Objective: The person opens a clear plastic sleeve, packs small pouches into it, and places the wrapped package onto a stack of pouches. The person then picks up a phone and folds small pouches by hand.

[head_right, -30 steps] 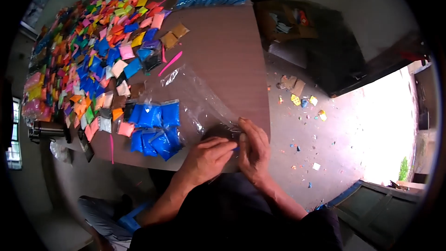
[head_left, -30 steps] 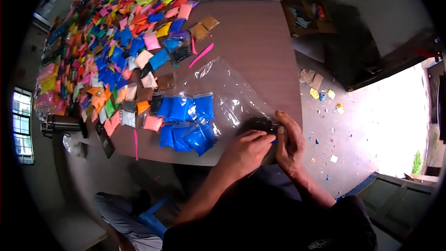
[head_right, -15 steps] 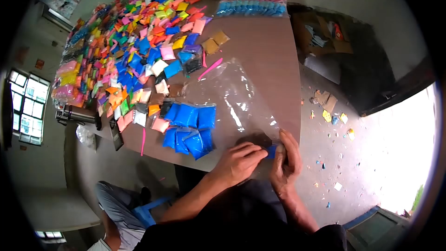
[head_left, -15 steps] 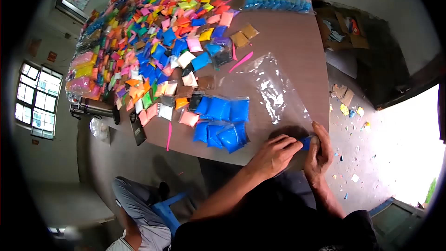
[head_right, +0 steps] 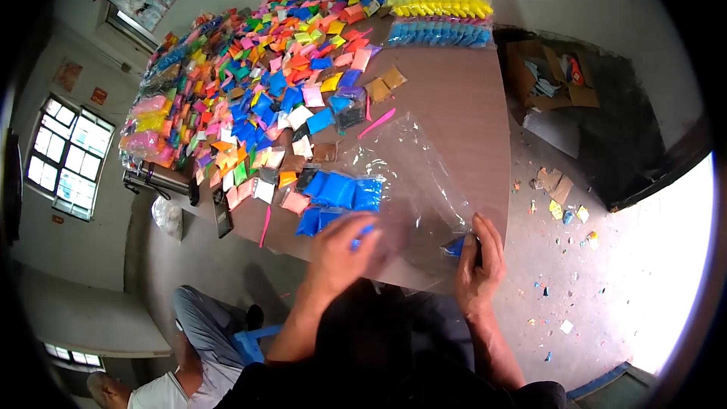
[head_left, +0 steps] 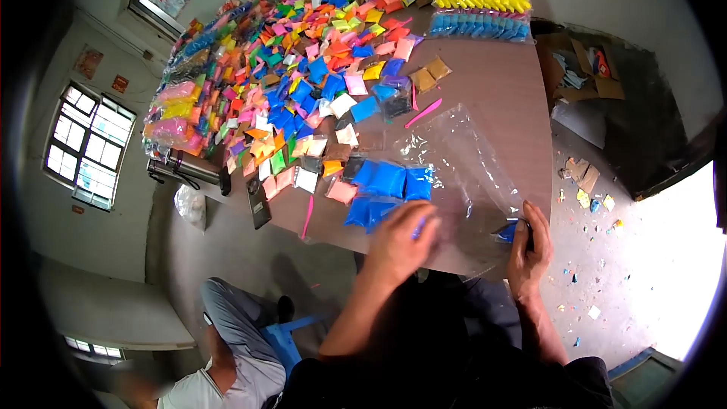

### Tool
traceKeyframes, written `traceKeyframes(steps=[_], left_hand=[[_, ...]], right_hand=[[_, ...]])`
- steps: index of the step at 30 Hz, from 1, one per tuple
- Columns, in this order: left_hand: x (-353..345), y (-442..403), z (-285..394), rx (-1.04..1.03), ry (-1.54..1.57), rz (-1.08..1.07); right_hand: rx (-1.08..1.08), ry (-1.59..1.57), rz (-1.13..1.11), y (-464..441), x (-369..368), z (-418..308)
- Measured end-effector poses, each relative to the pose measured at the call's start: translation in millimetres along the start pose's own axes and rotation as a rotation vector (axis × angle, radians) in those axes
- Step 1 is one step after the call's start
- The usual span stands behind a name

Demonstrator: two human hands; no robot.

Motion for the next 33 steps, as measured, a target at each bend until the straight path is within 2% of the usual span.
traceKeyframes(steps=[4,6,8,11,15,17,26,29,33], left_hand=[[35,3,-48,0.128,-0.201,0.034],[39,3,-51,0.103,-0.201,0.054],[41,2,-49,0.216,-0.22,-0.044],[38,-3,-49,0.159,-0.261,-0.095],[38,-4,-58,0.134,-0.167,-0.133],[38,-3,-62,0.046,-0.114,-0.109],[36,0,-53,0.122,0.007,-0.237],[33,1,-50,0.027,0.019,-0.188],[38,-1,-43,0.209,0.049,-0.241]], right_hand=[[-0.02,-0.009,0.019,0,0,-2],[-0.011,-0.001,0.027,0,-1,-2],[0.014,0.006,0.034,1,-1,-1],[0.015,0.002,0.041,2,-2,3],[0.0,-0.002,0.06,1,-1,0],[-0.011,0.021,0.062,2,-1,2],[0.054,0.083,0.094,0,-4,3],[0.046,0.071,0.091,2,-4,7],[0.043,0.08,0.11,4,-5,9]])
Point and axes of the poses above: each hand's wrist, its own y-axis away from the middle knuckle, its own x-axis out of the back of the hand, z = x × y, the point moved 3 cm from there along -y, towards the middle knuckle, and after that the axes turned 5 degrees about x, right-handed, at the moved point
